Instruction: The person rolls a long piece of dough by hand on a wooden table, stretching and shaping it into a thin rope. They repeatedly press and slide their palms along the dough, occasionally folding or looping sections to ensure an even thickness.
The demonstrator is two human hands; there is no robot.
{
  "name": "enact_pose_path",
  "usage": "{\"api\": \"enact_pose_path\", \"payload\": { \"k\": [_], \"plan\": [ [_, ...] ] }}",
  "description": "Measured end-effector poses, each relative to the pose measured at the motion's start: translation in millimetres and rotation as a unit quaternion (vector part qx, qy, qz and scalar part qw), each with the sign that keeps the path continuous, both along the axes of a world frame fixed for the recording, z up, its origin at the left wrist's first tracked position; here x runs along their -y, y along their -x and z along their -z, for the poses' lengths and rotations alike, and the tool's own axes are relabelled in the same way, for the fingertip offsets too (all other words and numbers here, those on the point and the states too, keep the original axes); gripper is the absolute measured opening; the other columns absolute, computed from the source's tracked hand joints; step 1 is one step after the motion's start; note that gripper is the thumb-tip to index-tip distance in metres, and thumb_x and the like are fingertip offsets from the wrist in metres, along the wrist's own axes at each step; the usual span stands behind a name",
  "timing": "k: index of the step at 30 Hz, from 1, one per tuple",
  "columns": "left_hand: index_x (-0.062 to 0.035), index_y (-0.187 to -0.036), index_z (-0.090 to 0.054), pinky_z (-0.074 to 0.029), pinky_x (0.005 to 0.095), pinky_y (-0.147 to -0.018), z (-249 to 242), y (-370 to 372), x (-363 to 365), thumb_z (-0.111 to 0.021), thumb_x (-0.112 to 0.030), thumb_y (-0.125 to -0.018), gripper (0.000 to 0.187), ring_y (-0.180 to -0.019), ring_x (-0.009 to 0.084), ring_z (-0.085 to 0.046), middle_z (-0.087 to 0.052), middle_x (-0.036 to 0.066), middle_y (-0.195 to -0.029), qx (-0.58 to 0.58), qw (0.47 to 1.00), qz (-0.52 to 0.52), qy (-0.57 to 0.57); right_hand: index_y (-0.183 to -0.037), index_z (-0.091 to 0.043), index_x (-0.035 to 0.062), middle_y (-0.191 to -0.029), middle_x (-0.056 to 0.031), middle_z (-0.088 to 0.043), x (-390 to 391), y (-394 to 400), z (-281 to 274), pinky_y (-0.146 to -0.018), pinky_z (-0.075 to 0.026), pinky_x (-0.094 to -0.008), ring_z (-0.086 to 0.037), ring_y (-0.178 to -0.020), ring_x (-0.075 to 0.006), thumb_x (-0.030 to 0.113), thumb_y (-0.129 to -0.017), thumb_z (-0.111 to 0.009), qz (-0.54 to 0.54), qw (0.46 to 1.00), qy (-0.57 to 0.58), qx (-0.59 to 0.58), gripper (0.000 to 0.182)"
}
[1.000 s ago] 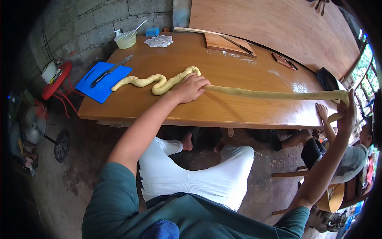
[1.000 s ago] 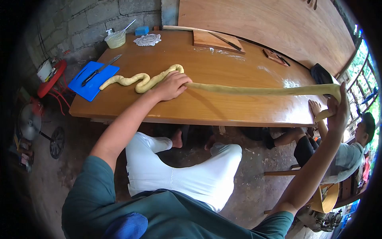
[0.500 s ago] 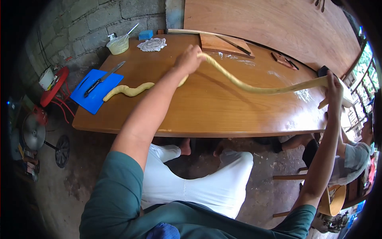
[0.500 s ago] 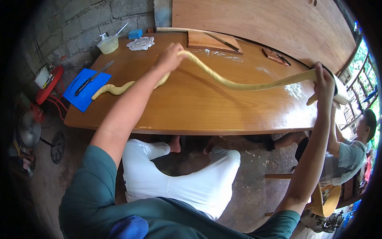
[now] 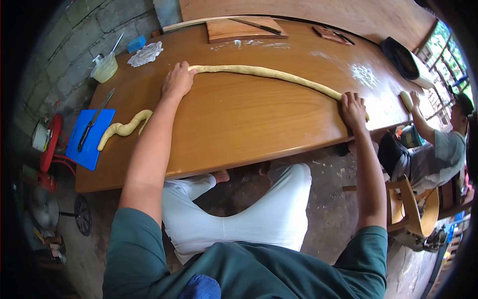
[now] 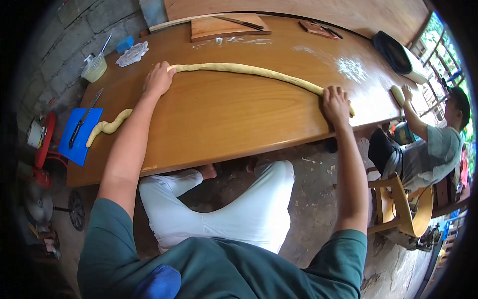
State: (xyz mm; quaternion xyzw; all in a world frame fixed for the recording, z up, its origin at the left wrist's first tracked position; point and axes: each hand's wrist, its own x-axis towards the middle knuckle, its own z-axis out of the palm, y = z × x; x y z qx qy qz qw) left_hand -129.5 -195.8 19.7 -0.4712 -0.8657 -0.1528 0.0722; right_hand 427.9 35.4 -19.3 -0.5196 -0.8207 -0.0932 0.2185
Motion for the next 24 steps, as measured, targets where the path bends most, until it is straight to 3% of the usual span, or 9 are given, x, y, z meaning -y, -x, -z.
{"api": "enact_pose_path", "payload": {
  "k": [3, 4, 9, 12, 14, 17, 19, 21, 24],
  "plan": [
    [-0.0085, -0.134, -0.06, -0.049, 0.054, -0.107, 5, -8, 10, -0.057, -0.035, -0.108, 0.037, -0.127, 0.0406, -0.061, -0.064, 0.017, -0.134, -0.038, 0.999, 0.015, 0.002, -0.15, -0.053, 0.0108, -0.147, -0.0207, -0.058, 22, 4, 3, -0.117, -0.036, -0.0594, -0.052, -0.139, -0.0429, 0.047, -0.109, -0.047, 0.009, 1.0, 0.015, -0.009, 0.055],
    [-0.0085, -0.134, -0.06, -0.049, 0.054, -0.107, 6, -11, 16, -0.057, -0.035, -0.108, 0.037, -0.127, 0.0406, -0.061, -0.064, 0.017, -0.134, -0.038, 0.999, 0.018, 0.0, -0.16, -0.043, 0.0077, -0.155, -0.0199, -0.054, 35, 8, -2, -0.124, -0.029, -0.0569, -0.048, -0.145, -0.0419, 0.052, -0.106, -0.049, 0.032, 0.999, 0.038, 0.018, 0.07],
    [-0.0138, -0.162, -0.042, -0.047, 0.054, -0.114, 10, -28, 59, -0.053, -0.036, -0.107, 0.06, -0.141, 0.0364, -0.052, -0.054, 0.016, -0.152, -0.078, 0.996, 0.048, 0.016, -0.16, -0.042, 0.0047, -0.156, -0.0194, -0.052, 57, 6, 11, -0.128, -0.026, -0.055, -0.044, -0.148, -0.0397, 0.048, -0.103, -0.053, 0.024, 1.0, 0.003, -0.012, 0.072],
    [-0.0127, -0.167, -0.035, -0.047, 0.0533, -0.115, 6, -31, 96, -0.052, -0.037, -0.107, 0.066, -0.138, 0.0375, -0.055, -0.054, 0.017, -0.153, -0.083, 0.995, 0.057, 0.022, -0.159, -0.042, 0.0024, -0.156, -0.0215, -0.051, 77, 16, 13, -0.128, -0.026, -0.0538, -0.042, -0.15, -0.039, 0.045, -0.101, -0.055, 0.019, 0.999, -0.042, -0.012, 0.072],
    [-0.01, -0.166, -0.036, -0.047, 0.0533, -0.114, 0, -32, 122, -0.052, -0.036, -0.107, 0.066, -0.136, 0.0379, -0.056, -0.055, 0.018, -0.151, -0.082, 0.995, 0.052, 0.032, -0.158, -0.043, 0.0008, -0.156, -0.0228, -0.051, 97, 36, 3, -0.129, -0.025, -0.0532, -0.041, -0.151, -0.0386, 0.043, -0.101, -0.057, 0.012, 0.996, -0.085, -0.01, 0.072],
    [-0.0039, -0.162, -0.039, -0.046, 0.053, -0.114, -1, -33, 155, -0.054, -0.034, -0.107, 0.064, -0.13, 0.0404, -0.059, -0.06, 0.022, -0.143, -0.072, 0.995, 0.048, 0.052, -0.158, -0.041, -0.0019, -0.161, -0.0254, -0.046, 129, 83, -15, -0.13, -0.024, -0.0531, -0.037, -0.155, -0.0392, 0.044, -0.102, -0.057, -0.095, 0.995, -0.034, -0.009, 0.075],
    [-0.0026, -0.16, -0.042, -0.044, 0.0527, -0.116, 0, -35, 175, -0.056, -0.032, -0.106, 0.063, -0.127, 0.0409, -0.061, -0.063, 0.023, -0.137, -0.093, 0.989, 0.111, 0.034, -0.16, -0.038, -0.0029, -0.167, -0.0255, -0.039, 138, 120, -10, -0.131, -0.022, -0.0536, -0.033, -0.158, -0.0396, 0.047, -0.104, -0.056, -0.139, 0.99, 0.027, -0.02, 0.078],
    [-0.0014, -0.159, -0.045, -0.041, 0.0511, -0.119, 6, -36, 195, -0.059, -0.029, -0.105, 0.062, -0.133, 0.0412, -0.058, -0.062, 0.023, -0.142, -0.105, 0.988, 0.11, 0.026, -0.162, -0.035, -0.0024, -0.169, -0.0256, -0.036, 141, 153, -13, -0.131, -0.021, -0.0538, -0.03, -0.16, -0.0398, 0.051, -0.105, -0.054, -0.158, 0.986, 0.046, -0.015, 0.08],
    [0.0007, -0.153, -0.051, -0.038, 0.0524, -0.122, 18, -32, 217, -0.062, -0.029, -0.103, 0.059, -0.148, 0.0403, -0.049, -0.059, 0.021, -0.15, -0.112, 0.983, 0.124, -0.075, -0.163, -0.035, -0.0026, -0.17, -0.0242, -0.036, 138, 204, -18, -0.132, -0.02, -0.0538, -0.027, -0.161, -0.0388, 0.052, -0.107, -0.052, -0.201, 0.979, 0.02, 0.002, 0.08]
  ]
}}
